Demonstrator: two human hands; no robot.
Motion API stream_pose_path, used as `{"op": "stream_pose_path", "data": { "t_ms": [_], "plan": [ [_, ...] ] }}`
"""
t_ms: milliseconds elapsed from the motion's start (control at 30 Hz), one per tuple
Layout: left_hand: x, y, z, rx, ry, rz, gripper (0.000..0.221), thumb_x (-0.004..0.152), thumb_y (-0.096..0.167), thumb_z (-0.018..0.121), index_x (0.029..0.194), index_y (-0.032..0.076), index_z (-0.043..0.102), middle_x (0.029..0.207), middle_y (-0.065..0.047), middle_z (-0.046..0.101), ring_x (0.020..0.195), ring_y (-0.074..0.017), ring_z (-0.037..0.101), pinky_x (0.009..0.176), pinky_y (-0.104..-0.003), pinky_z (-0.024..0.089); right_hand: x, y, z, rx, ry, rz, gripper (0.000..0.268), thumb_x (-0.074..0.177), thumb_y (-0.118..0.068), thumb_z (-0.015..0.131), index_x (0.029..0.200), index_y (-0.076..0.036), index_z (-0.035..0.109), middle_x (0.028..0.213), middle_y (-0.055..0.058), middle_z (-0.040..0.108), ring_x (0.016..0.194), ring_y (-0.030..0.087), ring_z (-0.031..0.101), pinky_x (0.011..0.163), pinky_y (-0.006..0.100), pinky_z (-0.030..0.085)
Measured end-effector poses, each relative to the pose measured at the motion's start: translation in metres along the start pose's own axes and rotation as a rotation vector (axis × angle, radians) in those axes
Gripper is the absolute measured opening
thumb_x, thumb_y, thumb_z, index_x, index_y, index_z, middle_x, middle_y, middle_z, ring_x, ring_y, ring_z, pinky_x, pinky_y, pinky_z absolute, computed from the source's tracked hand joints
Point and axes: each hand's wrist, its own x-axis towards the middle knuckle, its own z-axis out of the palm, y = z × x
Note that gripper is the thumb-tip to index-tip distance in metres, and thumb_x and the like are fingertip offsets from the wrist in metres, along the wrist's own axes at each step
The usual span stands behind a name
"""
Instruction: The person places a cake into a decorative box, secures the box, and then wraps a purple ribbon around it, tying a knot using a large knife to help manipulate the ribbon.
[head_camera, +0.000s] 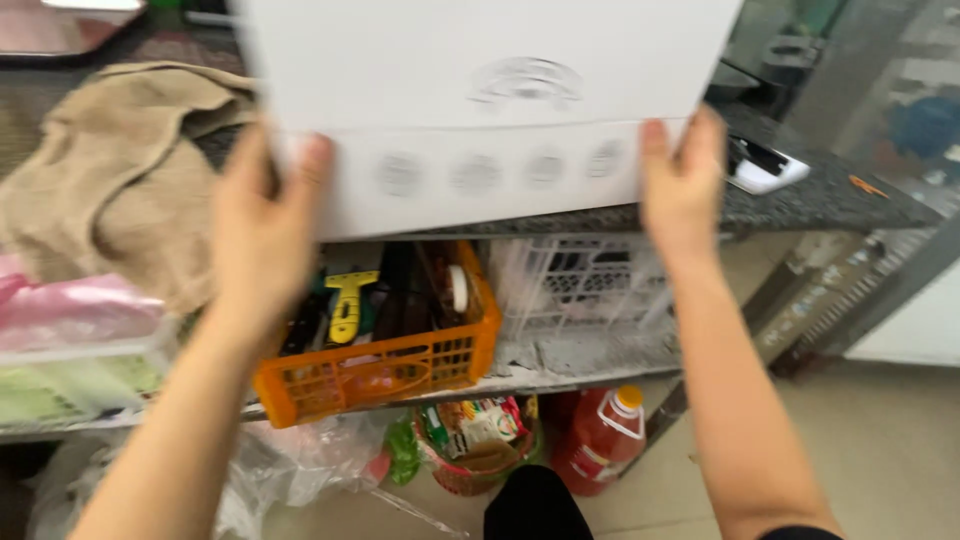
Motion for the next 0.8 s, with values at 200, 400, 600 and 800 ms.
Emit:
{"op": "stream_pose_path", "data": {
  "t_ms": [200, 400, 600, 800],
  "plan": [
    [-0.042, 0.044, 0.035, 0.225, -0.074, 0.100, 0.066, 0.105, 0.035, 0.060, 0.152, -0.007, 0.042, 0.140, -0.025, 0.059, 0.125, -0.0366, 0.062, 0.101, -0.046, 0.051, -0.008, 0.001, -0.010, -0.217, 0.236, 0.077, 0.058, 0.107, -0.007, 0.071, 0.153, -0.002, 0.036, 0.152, 0.015, 0.044, 0.127, 0.023, 0.054, 0.105, 0.038, 0.050],
    [-0.001, -0.011, -0.022, 0.716, -0.108, 0.084, 0.052, 0.100, 0.044, 0.063, 0.144, 0.016, 0.058, 0.146, -0.017, 0.058, 0.136, -0.0411, 0.053, 0.119, -0.062, 0.027, -0.024, -0.006, 0.002, -0.423, 0.187, -0.121, 0.048, 0.109, 0.000, 0.066, 0.148, -0.001, 0.038, 0.140, 0.017, 0.038, 0.113, 0.022, 0.055, 0.103, 0.038, 0.053],
    [0.058, -0.089, -0.131, 1.101, -0.370, -0.373, 0.059, 0.087, 0.060, 0.064, 0.141, 0.037, 0.062, 0.167, -0.020, 0.021, 0.146, -0.0503, 0.026, 0.108, -0.073, 0.021, -0.055, -0.030, 0.018, -0.620, 0.137, -0.208, 0.010, 0.110, -0.005, 0.064, 0.117, 0.001, 0.064, 0.104, 0.013, 0.068, 0.092, 0.030, 0.065, 0.089, 0.045, 0.050],
    [0.078, -0.145, -0.227, 0.960, -0.327, -0.450, 0.041, 0.088, 0.023, 0.071, 0.128, 0.026, 0.077, 0.109, -0.019, 0.077, 0.094, -0.0347, 0.074, 0.090, -0.047, 0.057, -0.068, -0.017, 0.011, -0.524, 0.120, -0.232, 0.016, 0.116, -0.008, 0.060, 0.106, 0.003, 0.066, 0.099, 0.014, 0.066, 0.092, 0.030, 0.061, 0.085, 0.041, 0.046]
  ]
}}
